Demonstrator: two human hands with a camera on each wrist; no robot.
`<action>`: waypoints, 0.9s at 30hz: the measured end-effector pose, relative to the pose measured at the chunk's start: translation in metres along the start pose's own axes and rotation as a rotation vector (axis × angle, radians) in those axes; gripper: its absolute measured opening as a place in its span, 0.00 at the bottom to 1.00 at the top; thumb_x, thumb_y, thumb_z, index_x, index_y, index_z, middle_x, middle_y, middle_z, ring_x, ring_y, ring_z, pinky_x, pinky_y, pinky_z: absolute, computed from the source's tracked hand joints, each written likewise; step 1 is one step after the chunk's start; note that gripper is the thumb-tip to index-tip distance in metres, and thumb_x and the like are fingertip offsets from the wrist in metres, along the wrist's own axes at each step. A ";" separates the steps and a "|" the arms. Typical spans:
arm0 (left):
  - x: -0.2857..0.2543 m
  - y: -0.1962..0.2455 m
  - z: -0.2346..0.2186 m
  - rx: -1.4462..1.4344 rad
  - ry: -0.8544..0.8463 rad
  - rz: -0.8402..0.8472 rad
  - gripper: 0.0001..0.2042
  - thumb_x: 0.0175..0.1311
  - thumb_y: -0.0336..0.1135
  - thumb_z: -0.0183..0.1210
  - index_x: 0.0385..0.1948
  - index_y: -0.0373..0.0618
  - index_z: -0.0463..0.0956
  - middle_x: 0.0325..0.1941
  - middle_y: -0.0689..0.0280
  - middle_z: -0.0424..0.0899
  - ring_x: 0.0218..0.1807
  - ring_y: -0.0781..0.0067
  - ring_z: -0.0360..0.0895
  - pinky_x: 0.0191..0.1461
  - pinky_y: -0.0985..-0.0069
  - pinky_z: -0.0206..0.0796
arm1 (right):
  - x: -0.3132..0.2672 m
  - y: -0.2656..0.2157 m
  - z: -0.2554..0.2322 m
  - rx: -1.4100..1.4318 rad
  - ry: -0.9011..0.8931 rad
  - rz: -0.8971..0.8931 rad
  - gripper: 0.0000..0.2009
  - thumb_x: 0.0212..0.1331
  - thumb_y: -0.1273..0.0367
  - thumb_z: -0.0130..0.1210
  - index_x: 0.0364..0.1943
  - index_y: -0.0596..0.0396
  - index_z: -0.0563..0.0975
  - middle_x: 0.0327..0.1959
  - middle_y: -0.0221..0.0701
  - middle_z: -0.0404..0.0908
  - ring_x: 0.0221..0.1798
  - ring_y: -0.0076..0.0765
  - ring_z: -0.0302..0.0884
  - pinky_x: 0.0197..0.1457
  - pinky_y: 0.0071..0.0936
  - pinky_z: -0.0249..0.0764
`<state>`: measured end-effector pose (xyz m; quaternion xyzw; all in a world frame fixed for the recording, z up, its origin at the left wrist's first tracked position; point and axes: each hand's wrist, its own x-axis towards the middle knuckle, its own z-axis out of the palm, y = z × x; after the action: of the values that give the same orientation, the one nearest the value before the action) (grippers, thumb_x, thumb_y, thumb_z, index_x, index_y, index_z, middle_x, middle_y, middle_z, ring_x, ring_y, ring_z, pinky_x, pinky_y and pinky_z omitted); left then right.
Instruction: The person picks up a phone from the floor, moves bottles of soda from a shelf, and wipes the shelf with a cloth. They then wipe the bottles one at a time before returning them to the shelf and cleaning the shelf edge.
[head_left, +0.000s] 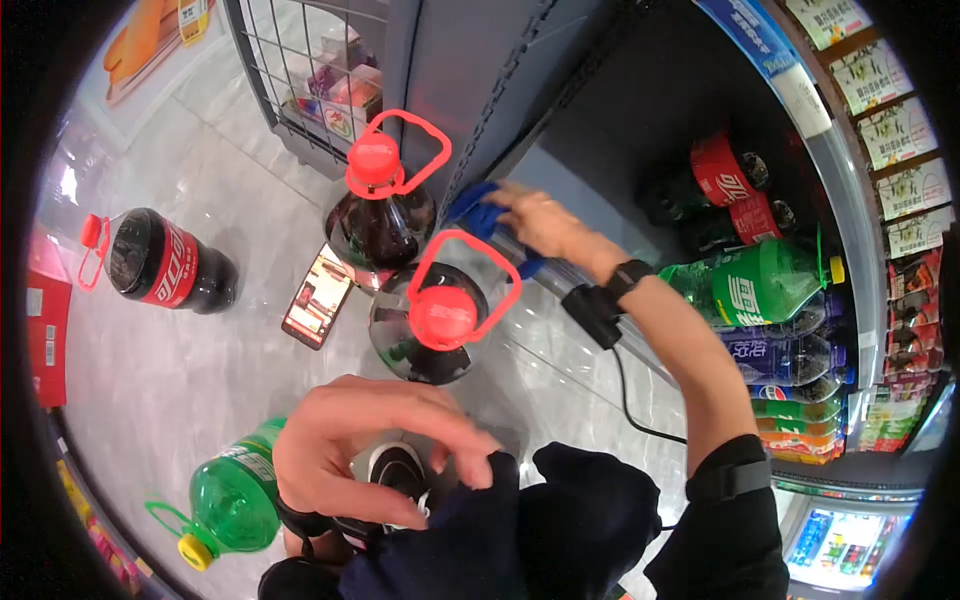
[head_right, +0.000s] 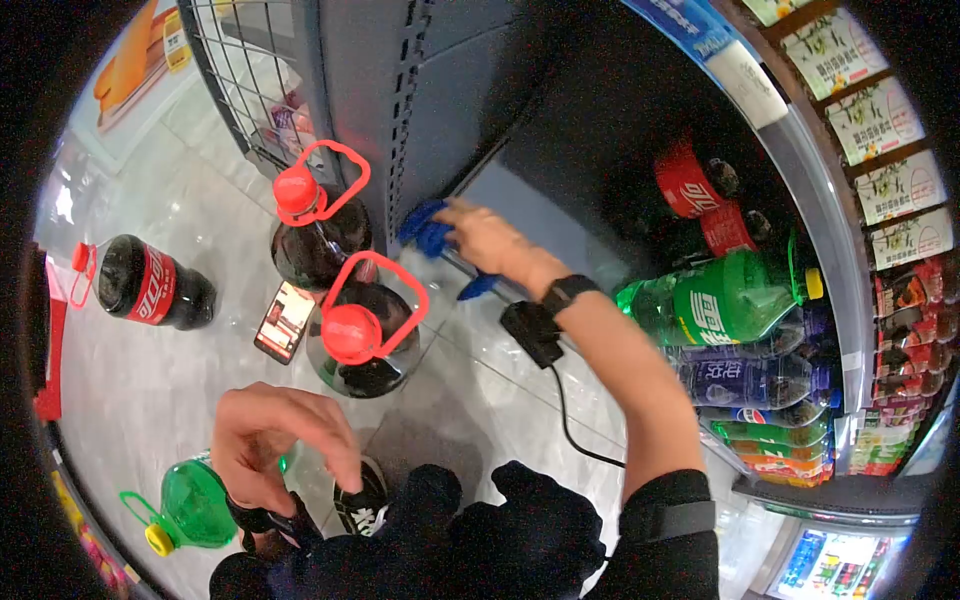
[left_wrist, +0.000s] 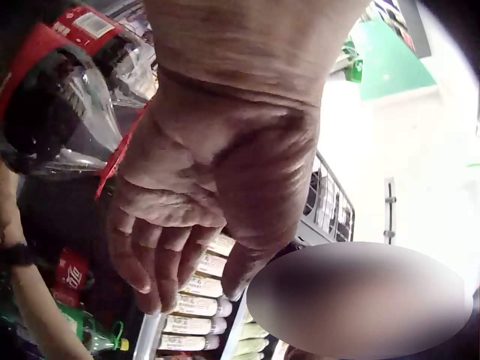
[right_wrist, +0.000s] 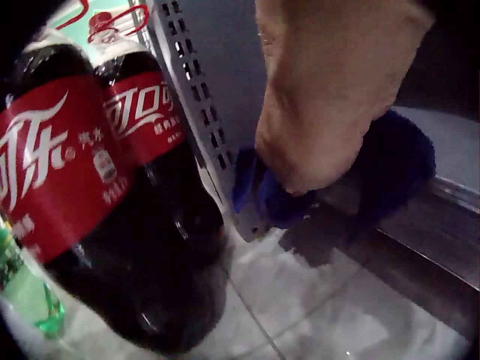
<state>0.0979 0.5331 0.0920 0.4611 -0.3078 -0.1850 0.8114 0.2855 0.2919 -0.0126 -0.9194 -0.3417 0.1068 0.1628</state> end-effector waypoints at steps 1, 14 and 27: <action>-0.005 -0.006 -0.007 -0.129 -0.009 0.111 0.22 0.43 0.30 0.66 0.39 0.25 0.71 0.31 0.49 0.78 0.33 0.60 0.76 0.33 0.73 0.67 | -0.005 -0.004 -0.019 0.029 0.054 0.083 0.15 0.55 0.72 0.46 0.48 0.56 0.69 0.52 0.44 0.68 0.55 0.52 0.64 0.58 0.35 0.62; 0.031 -0.054 -0.034 0.134 0.404 0.622 0.20 0.27 0.34 0.71 0.28 0.41 0.77 0.37 0.57 0.76 0.42 0.58 0.70 0.43 0.67 0.63 | -0.025 0.012 0.005 -0.205 -0.184 -0.114 0.30 0.49 0.73 0.52 0.60 0.41 0.59 0.64 0.41 0.52 0.66 0.52 0.46 0.67 0.37 0.50; 0.030 -0.045 -0.037 0.786 0.212 0.530 0.13 0.35 0.33 0.67 0.28 0.45 0.79 0.38 0.63 0.78 0.39 0.60 0.74 0.37 0.72 0.65 | -0.013 0.002 -0.031 0.186 0.217 0.238 0.22 0.47 0.79 0.50 0.51 0.50 0.69 0.52 0.45 0.68 0.56 0.52 0.63 0.58 0.37 0.63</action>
<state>0.1445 0.5158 0.0487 0.6546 -0.3768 0.2062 0.6221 0.2863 0.2747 0.0162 -0.9404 -0.1994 0.0566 0.2694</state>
